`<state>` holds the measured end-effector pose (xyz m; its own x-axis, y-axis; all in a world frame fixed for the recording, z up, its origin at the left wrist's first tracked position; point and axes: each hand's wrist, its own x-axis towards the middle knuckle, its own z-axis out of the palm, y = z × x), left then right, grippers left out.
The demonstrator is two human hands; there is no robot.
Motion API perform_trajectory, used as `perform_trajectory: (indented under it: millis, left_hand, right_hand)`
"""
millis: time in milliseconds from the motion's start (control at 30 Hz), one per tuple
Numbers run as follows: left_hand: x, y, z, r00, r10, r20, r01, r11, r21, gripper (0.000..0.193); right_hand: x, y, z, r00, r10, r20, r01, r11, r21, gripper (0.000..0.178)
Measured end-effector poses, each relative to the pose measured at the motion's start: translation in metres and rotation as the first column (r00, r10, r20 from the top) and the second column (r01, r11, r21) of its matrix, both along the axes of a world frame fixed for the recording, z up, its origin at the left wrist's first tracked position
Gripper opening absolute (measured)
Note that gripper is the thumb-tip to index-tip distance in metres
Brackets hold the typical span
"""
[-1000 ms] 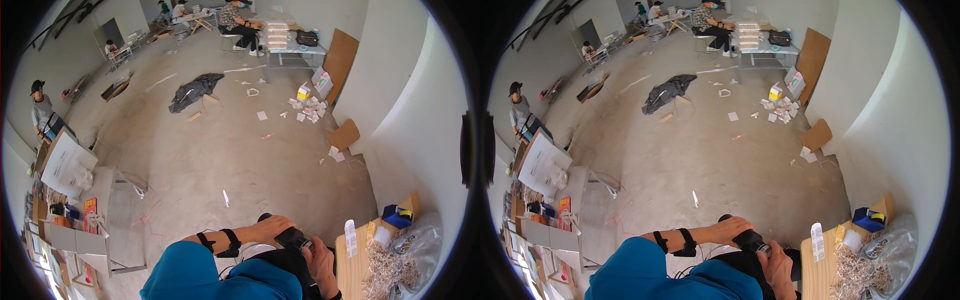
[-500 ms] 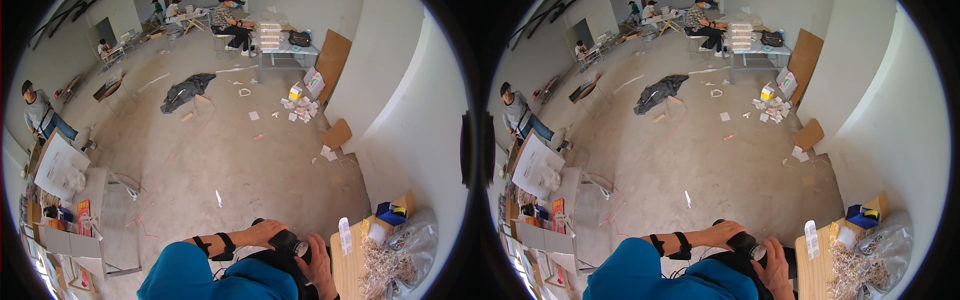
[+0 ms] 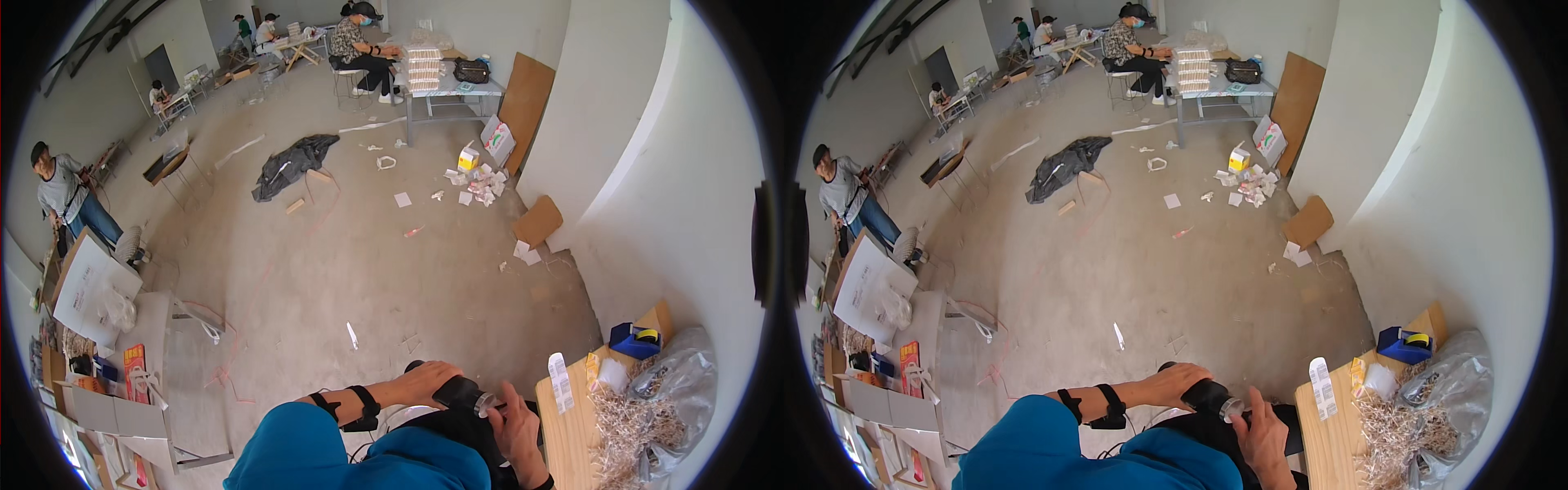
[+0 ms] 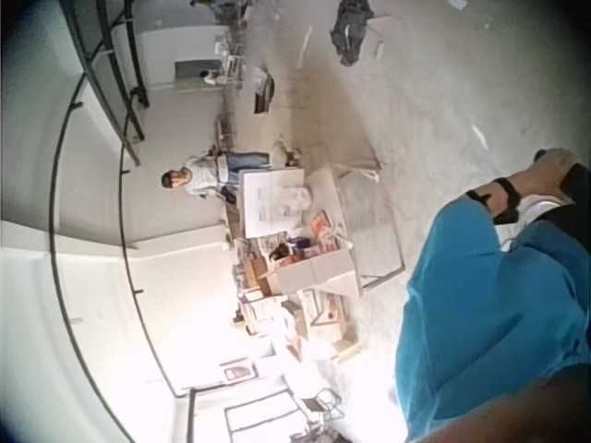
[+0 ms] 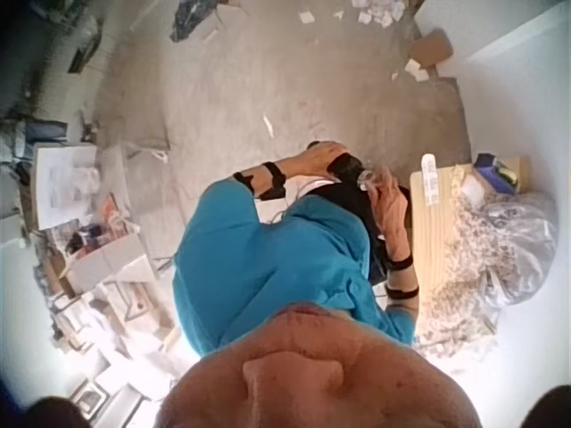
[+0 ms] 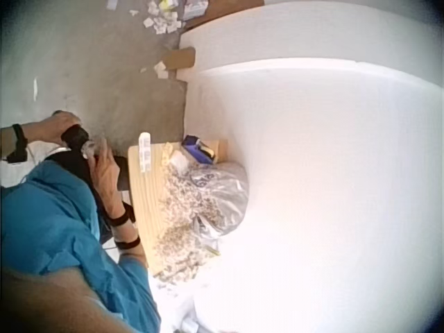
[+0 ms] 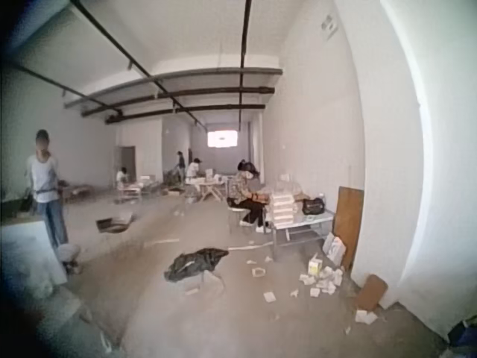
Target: Packing loose cotton swabs into small plastic containers.
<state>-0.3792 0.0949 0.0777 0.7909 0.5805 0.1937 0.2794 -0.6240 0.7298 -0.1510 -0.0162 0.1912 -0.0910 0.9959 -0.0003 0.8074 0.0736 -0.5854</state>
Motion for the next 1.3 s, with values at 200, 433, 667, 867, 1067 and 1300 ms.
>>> perform_trajectory:
  millis: [200, 433, 667, 867, 1067, 1300]
  left_hand:
    - [0.002, 0.000, 0.004, 1.000, -0.008, 0.019, 0.009, 1.000, -0.028, 0.079]
    - [0.007, -0.004, 0.006, 0.999, -0.035, -0.013, 0.035, 0.998, -0.044, 0.078]
    - [0.020, -0.013, 0.013, 0.994, -0.057, -0.091, 0.059, 0.998, 0.019, 0.077]
    - [0.012, -0.016, 0.013, 0.996, -0.066, -0.056, 0.063, 0.997, -0.051, 0.076]
    - [0.027, -0.020, 0.015, 0.999, -0.026, -0.033, 0.025, 1.000, -0.019, 0.076]
    - [0.038, -0.014, 0.017, 0.995, 0.032, -0.090, -0.052, 0.971, -0.231, 0.081]
  right_hand:
    - [-0.002, 0.001, -0.005, 0.997, 0.074, 0.022, -0.075, 0.997, 0.037, 0.060]
    - [0.003, 0.000, 0.000, 0.967, 0.218, 0.131, -0.240, 0.951, 0.195, 0.055]
    - [-0.004, -0.009, -0.032, 0.934, -0.330, -0.134, 0.325, 0.944, -0.057, 0.037]
    - [0.008, -0.001, -0.014, 0.960, 0.149, 0.238, -0.216, 0.933, 0.288, 0.040]
    - [-0.010, -0.010, -0.036, 0.968, -0.242, 0.071, 0.218, 0.946, 0.242, 0.041]
    - [-0.007, -0.013, -0.038, 0.909, -0.314, -0.274, 0.316, 0.948, -0.038, 0.066]
